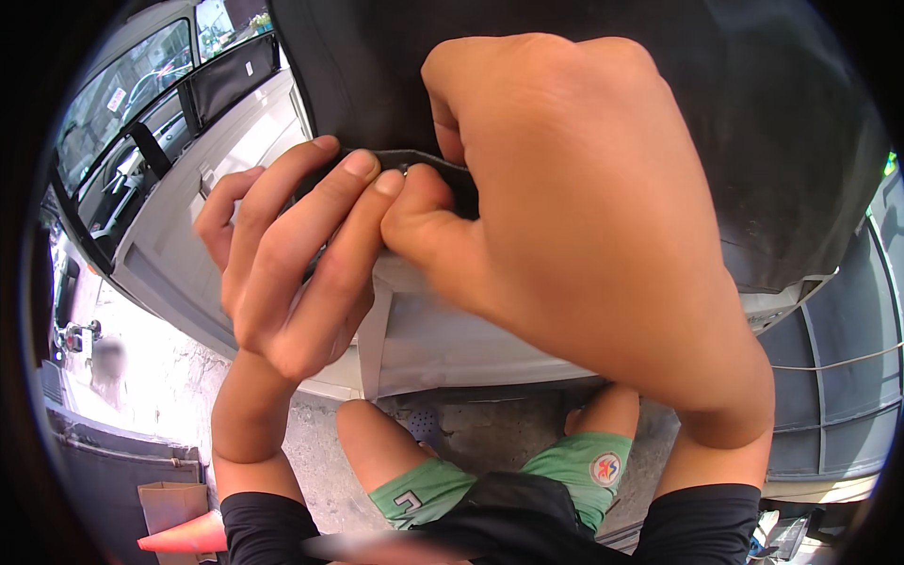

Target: Repairing a canvas cover on a vehicle by cutting holes and installing grommets.

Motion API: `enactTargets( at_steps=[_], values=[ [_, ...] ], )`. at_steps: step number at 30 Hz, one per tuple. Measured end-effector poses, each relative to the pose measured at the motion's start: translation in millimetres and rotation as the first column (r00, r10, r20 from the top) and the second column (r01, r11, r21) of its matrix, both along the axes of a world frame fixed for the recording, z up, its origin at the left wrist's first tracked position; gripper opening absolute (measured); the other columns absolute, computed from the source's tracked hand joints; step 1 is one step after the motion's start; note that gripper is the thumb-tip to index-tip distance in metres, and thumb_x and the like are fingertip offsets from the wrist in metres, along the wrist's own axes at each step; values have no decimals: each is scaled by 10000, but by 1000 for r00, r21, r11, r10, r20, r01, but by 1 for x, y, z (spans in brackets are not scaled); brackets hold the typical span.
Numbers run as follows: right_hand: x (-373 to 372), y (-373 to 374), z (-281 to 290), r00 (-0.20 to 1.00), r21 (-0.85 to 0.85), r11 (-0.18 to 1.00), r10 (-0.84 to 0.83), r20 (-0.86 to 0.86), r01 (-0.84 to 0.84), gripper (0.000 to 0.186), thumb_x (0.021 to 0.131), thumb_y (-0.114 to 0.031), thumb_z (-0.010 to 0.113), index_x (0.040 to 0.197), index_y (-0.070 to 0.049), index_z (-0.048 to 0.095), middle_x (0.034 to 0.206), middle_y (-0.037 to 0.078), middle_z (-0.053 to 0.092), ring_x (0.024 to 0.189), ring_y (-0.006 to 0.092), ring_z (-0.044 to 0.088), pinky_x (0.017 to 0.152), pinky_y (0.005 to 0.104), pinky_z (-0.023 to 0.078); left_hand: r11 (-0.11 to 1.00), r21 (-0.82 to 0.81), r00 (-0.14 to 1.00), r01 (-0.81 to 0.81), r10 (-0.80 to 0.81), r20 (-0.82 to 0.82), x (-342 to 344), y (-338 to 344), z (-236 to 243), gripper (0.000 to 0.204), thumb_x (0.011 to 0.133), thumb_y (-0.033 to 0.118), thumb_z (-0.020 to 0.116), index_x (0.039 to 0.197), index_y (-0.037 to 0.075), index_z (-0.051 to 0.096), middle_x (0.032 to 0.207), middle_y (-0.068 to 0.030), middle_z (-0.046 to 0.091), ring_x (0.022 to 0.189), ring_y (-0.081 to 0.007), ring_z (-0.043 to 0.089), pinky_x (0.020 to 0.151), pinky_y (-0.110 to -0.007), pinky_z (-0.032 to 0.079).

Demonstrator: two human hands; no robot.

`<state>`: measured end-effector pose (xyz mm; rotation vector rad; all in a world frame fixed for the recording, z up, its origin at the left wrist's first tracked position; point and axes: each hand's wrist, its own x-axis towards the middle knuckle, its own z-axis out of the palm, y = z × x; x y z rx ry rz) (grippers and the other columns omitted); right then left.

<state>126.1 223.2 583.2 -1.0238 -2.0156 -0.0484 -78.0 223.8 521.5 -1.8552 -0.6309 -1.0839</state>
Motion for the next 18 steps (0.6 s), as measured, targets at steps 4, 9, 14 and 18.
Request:
enactTargets(
  at_steps=[4, 9, 14, 18],
  values=[
    [9, 3, 6, 993, 137, 990, 22, 114, -38, 258, 766, -90, 787, 746, -4, 545, 657, 27, 520, 637, 78, 457, 554, 276, 365, 996, 75, 999, 41, -39, -20, -2, 11, -3, 280, 787, 26, 803, 1067, 33, 817, 1069, -77, 767, 994, -283, 741, 890, -389, 485],
    [33, 9, 13, 960, -361, 890, 265, -90, -279, 165, 932, -98, 768, 920, 28, 662, 830, -24, 616, 787, 28, 538, 683, 212, 436, 991, 2, 985, 137, -137, 107, 6, 7, -1, 259, 765, 63, 862, 1018, 46, 806, 1038, -77, 764, 957, -275, 725, 877, -355, 483],
    [33, 11, 5, 961, -272, 922, 268, -61, -275, 140, 941, -66, 779, 961, 34, 685, 869, -13, 649, 818, 25, 574, 718, 213, 486, 991, 19, 975, 131, -132, 177, 13, 6, -6, 264, 749, 69, 891, 1000, 62, 807, 1031, -73, 766, 979, -272, 719, 890, -348, 492],
    [31, 11, 5, 968, -262, 933, 248, -31, -247, 136, 933, -49, 794, 960, 33, 689, 860, -4, 676, 809, 32, 603, 721, 216, 503, 985, -27, 969, 172, -164, 183, 7, 6, -6, 284, 746, 65, 902, 1016, 61, 815, 1053, -82, 768, 983, -284, 717, 909, -364, 506]
  ],
)
